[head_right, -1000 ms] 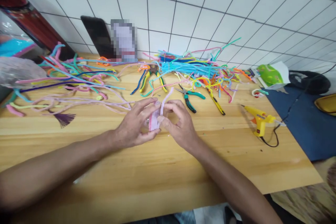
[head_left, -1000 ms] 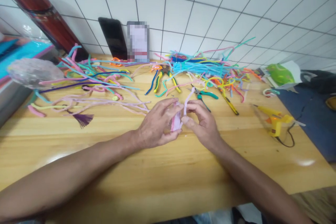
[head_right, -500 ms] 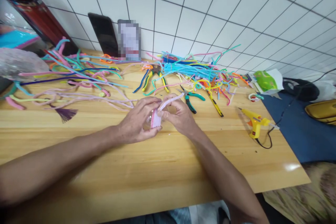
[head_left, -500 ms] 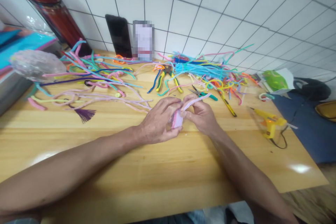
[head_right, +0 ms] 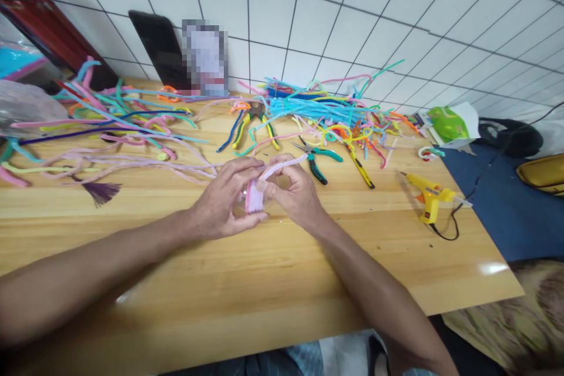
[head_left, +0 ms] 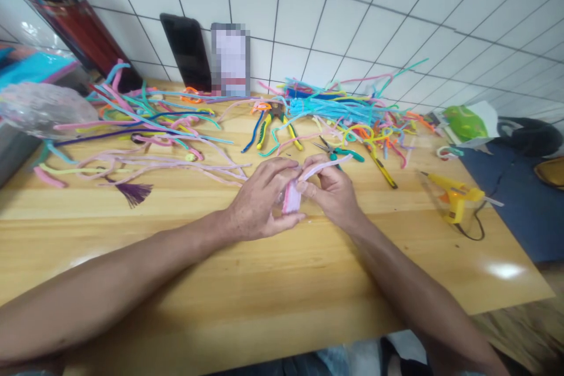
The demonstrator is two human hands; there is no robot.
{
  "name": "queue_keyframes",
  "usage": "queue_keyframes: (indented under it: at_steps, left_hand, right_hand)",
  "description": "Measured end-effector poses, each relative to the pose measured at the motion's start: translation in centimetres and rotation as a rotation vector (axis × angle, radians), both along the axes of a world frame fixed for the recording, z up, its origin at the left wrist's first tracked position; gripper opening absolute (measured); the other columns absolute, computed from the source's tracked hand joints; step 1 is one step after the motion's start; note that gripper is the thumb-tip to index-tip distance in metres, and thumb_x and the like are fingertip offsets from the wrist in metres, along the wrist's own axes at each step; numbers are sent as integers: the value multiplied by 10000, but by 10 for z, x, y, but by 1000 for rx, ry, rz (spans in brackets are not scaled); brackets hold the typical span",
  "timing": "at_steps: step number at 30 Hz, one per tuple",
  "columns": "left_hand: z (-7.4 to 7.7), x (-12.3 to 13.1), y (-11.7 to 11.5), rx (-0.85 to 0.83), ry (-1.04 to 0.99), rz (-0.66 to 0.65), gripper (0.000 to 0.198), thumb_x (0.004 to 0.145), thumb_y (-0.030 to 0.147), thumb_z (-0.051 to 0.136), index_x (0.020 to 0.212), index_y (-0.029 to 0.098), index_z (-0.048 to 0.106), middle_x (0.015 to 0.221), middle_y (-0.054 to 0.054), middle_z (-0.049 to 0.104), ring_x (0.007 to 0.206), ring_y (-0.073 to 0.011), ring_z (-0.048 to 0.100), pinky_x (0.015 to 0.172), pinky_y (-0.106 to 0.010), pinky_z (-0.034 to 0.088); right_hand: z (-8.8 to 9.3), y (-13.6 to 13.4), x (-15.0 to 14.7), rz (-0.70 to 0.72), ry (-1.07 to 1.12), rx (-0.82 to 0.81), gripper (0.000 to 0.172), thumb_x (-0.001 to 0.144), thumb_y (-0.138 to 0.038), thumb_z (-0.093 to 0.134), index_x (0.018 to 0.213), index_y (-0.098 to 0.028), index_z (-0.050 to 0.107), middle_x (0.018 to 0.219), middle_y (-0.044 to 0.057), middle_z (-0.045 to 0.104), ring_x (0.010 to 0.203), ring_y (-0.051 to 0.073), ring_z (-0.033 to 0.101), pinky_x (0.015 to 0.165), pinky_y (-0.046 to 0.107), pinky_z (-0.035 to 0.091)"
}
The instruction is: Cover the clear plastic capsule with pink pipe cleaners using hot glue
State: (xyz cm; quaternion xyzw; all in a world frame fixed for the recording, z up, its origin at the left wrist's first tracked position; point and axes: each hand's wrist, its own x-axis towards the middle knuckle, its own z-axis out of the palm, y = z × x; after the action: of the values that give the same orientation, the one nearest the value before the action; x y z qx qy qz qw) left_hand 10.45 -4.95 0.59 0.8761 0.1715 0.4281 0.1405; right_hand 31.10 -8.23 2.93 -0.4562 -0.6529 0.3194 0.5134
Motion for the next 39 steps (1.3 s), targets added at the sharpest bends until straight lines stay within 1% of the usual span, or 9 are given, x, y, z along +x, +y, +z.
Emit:
queue_keyframes:
  at_steps: [6,11,13,17,20,23,27,32,39]
  left_hand:
    - [1,1,-2,-22,-1,13,691,973,362,729,1573,279,395,1462,-177,618,1373,-361,620,1123,-589,546]
    - [0,1,-2,-2,19,21,695,971,379,734,1567,278,390,1461,-181,609,1375,-362,620,1119,-589,554]
    - [0,1,-2,3,16,21,691,969,380,735,1561,275,394,1458,-183,608,1372,-362,620,1117,-586,557]
    - [0,1,-2,18,8,18,667,974,373,729,1547,244,412,1433,-195,618,1359,-361,621,1110,-575,564]
    - [1,1,-2,21,4,15,660,975,368,724,1544,243,415,1427,-191,620,1355,-359,623,1110,-574,564]
    - [1,1,-2,27,6,10,661,969,365,726,1538,247,412,1415,-186,622,1341,-357,628,1106,-572,565]
    - [2,1,0,7,-4,-5,641,972,352,718,1528,245,418,1413,-186,622,1324,-350,628,1101,-564,566]
    - [1,1,1,-23,-22,-18,640,972,338,717,1536,249,429,1428,-178,620,1337,-344,620,1116,-561,554]
    - [0,1,1,-14,-20,-13,625,965,343,730,1513,239,449,1429,-181,622,1341,-342,619,1118,-555,548]
  right_hand:
    - [7,-3,2,18,6,-55,372,884,-608,838,835,-268,695,958,31,693,994,249,668,978,443,565]
    - [17,-1,10,96,17,-141,358,918,-611,804,904,-256,760,998,37,724,1006,247,697,964,428,577]
    - [19,1,12,117,13,-148,368,914,-618,808,886,-252,778,1005,39,732,1008,245,706,958,424,583]
    - [17,6,12,133,-24,-92,368,914,-612,819,821,-258,793,931,35,728,975,240,705,955,426,579]
    - [15,8,14,141,-26,-55,378,921,-632,808,840,-262,800,918,32,722,963,236,703,952,432,579]
    - [20,8,21,226,-105,-39,368,916,-642,811,899,-274,808,987,41,722,1034,253,703,1017,469,572]
    - [30,6,30,322,-241,7,279,956,-577,794,978,-299,809,1112,58,681,1117,269,681,1090,518,550]
    - [32,2,25,283,-276,15,264,967,-525,799,902,-270,777,1150,70,650,1164,268,667,1067,488,563]
    - [29,5,23,271,-185,-41,276,938,-520,835,882,-252,797,1139,72,673,1149,260,669,1073,451,529]
